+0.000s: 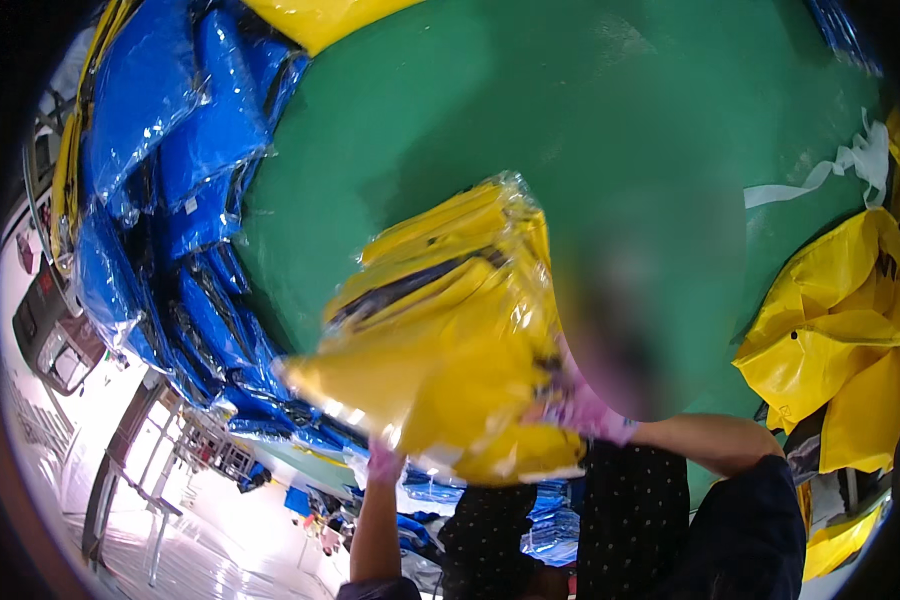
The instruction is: The person gathers blue and yellow plastic pouches on a green floor, stacks them into bundles, wraps each bundle with a white strap, ties the strap, and cuts the excess. The person repeats this process for multiple bundles of both colors.
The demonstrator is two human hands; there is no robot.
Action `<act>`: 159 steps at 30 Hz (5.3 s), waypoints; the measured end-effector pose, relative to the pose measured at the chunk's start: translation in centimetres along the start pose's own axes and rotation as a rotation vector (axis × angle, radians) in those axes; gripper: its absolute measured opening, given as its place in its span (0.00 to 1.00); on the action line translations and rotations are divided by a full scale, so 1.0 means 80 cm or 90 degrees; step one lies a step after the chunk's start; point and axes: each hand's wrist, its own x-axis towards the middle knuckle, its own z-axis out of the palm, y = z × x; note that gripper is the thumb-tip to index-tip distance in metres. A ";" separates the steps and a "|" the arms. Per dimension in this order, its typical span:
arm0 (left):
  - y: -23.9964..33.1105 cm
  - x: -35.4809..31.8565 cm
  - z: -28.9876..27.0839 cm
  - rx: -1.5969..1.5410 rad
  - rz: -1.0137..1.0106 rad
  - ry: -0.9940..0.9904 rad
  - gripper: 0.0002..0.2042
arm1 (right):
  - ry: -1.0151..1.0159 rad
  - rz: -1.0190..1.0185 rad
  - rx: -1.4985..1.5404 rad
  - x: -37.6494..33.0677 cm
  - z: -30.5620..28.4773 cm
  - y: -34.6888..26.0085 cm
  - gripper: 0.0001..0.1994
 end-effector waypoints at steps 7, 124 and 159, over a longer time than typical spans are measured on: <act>-0.024 0.055 0.027 0.089 0.073 -0.151 0.18 | 0.123 -0.300 -0.803 0.047 -0.059 0.001 0.34; 0.077 0.028 0.084 -0.001 0.161 -0.137 0.15 | 0.258 -0.432 -0.670 0.008 0.022 0.006 0.50; 0.351 0.097 0.243 0.747 0.533 0.017 0.19 | 0.641 -0.397 -1.494 0.113 0.115 -0.144 0.14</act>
